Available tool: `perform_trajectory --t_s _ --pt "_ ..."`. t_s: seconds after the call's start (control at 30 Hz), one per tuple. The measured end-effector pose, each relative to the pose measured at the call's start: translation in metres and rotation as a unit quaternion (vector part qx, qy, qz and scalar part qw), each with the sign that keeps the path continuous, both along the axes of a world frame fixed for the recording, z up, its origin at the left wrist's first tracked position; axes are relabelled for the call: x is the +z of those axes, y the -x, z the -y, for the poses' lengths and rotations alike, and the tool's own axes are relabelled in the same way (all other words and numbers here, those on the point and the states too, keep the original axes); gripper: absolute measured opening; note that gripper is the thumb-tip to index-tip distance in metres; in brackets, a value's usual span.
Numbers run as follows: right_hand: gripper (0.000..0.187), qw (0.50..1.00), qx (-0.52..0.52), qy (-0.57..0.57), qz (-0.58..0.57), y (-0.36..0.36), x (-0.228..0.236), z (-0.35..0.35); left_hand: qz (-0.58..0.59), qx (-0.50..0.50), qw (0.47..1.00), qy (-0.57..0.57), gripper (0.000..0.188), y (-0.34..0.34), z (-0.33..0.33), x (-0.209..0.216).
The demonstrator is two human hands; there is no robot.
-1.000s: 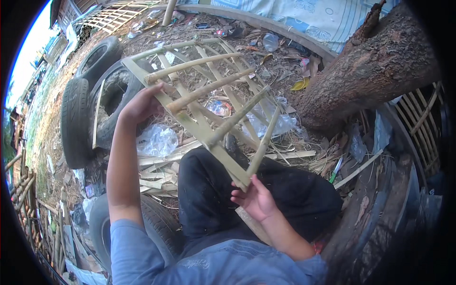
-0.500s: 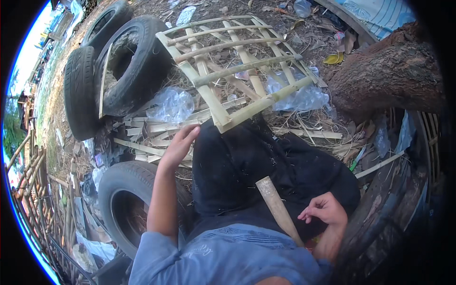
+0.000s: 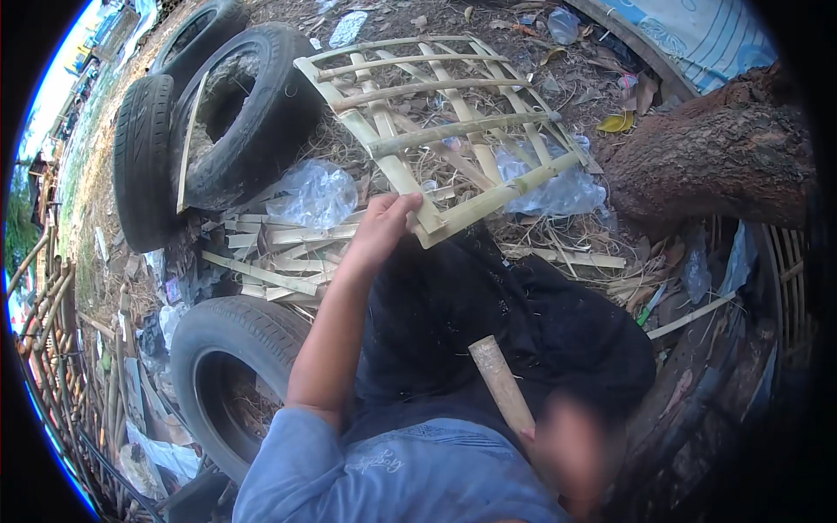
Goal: The person constructs a bamboo grid by hand, positioning thin bamboo strips across a wooden frame and securing them by inserting other strips into slots.
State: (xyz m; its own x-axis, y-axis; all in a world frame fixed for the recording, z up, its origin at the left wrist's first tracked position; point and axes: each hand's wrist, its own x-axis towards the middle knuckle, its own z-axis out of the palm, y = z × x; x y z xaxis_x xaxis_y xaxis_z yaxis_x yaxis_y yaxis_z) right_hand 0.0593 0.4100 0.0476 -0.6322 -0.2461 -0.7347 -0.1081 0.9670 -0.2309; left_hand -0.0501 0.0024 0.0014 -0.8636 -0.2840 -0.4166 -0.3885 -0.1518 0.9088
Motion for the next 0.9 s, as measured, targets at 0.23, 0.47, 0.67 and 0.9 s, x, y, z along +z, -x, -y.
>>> perform_trajectory --t_s 0.23,0.47,0.67,0.9 --pt "0.061 0.997 -0.006 -0.021 -0.076 -0.073 -0.012 -0.013 -0.005 0.057 0.998 -0.005 0.042 0.008 -0.001 -0.017" --pt "0.058 0.984 -0.048 0.033 -0.171 -0.089 -0.008 -0.025 -0.049 0.029 0.997 0.060 0.046 0.004 0.002 -0.022" --pt "0.055 0.982 -0.108 0.104 -0.118 -0.066 0.011 -0.032 -0.053 -0.024 0.997 0.054 0.042 0.004 0.006 -0.027" --pt "0.056 0.936 -0.214 0.247 -0.130 -0.027 0.044 -0.017 -0.108 0.021 0.993 0.038 0.050 0.006 0.002 -0.035"
